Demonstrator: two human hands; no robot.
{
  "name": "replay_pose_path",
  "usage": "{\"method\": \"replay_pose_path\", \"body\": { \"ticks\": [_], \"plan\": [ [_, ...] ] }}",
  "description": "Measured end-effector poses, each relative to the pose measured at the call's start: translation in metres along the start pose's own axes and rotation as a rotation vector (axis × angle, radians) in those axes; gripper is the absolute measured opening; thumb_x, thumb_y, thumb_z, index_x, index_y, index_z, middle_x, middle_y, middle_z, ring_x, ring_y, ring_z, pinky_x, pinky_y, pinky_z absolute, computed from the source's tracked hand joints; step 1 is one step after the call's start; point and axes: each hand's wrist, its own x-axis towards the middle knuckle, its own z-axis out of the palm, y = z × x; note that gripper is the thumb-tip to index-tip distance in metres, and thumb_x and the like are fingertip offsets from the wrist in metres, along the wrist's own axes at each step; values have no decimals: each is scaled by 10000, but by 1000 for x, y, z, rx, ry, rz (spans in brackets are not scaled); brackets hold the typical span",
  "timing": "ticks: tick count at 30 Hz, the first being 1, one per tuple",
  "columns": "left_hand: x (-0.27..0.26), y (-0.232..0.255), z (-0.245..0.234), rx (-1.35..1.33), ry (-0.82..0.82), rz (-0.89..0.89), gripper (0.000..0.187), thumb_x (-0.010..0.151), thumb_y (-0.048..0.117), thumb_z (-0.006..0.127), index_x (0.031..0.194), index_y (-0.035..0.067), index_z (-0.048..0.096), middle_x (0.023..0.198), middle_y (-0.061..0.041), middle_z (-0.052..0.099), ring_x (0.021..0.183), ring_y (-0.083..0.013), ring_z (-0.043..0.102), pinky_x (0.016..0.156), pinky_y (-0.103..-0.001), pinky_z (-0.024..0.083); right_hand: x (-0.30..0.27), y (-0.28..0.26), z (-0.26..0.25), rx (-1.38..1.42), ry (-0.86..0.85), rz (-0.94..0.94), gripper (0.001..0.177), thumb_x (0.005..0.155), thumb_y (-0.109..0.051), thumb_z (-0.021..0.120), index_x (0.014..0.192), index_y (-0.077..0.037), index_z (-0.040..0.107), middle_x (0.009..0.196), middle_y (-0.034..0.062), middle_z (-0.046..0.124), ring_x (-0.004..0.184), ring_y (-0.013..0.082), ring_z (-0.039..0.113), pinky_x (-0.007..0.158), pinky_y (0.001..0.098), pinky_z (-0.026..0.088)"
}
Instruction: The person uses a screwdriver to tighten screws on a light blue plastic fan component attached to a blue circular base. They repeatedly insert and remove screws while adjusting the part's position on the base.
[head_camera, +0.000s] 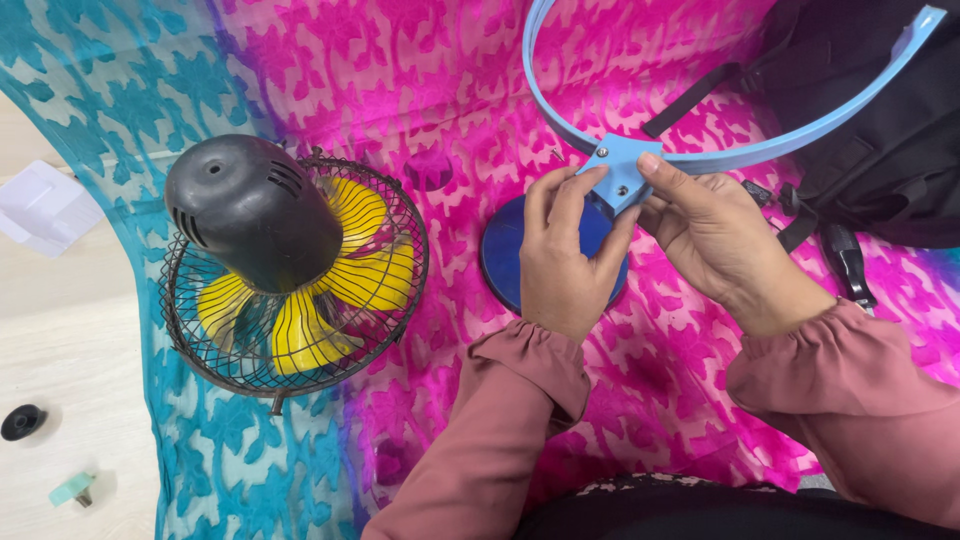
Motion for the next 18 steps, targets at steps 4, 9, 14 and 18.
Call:
{"method": "replay_pose_path", "body": {
  "ticks": [4, 9, 14, 18],
  "plan": [
    [1, -1, 4, 1, 0, 1, 394, 930, 179, 793, 1269, 73, 624, 1371, -159, 594, 1149, -307, 700, 930, -371, 608, -1, -1, 0, -5, -22, 3, 219, 1053, -189, 653, 1167, -12, 714, 1108, 84, 728, 1056, 167, 673, 989, 343, 533],
    [6, -2, 6, 2, -15, -2, 406, 911, 175, 799, 1249, 58, 607, 1331, -162, 608, 1112, -308, 700, 905, -372, 602, 0, -2, -1, 4, 32, 54, 220, 1027, -195, 669, 1134, -12, 725, 1105, 75, 739, 1030, 165, 673, 962, 336, 527],
    [11, 3, 6, -36, -85, -120, 432, 911, 174, 778, 1293, 80, 599, 1273, -147, 586, 1020, -280, 699, 850, -368, 611, 3, -1, -10, 62, 41, 87, 211, 1036, -101, 562, 1155, 37, 668, 1149, 123, 713, 1094, 194, 679, 1012, 349, 544],
    [12, 11, 8, -28, -52, -82, 525, 927, 153, 755, 1400, 85, 537, 1287, -152, 543, 1113, -308, 654, 912, -399, 577, 7, 2, -20, 200, -27, 96, 257, 1012, 6, 466, 1214, 73, 611, 1201, 160, 665, 1115, 239, 662, 1033, 375, 552]
  ]
}}
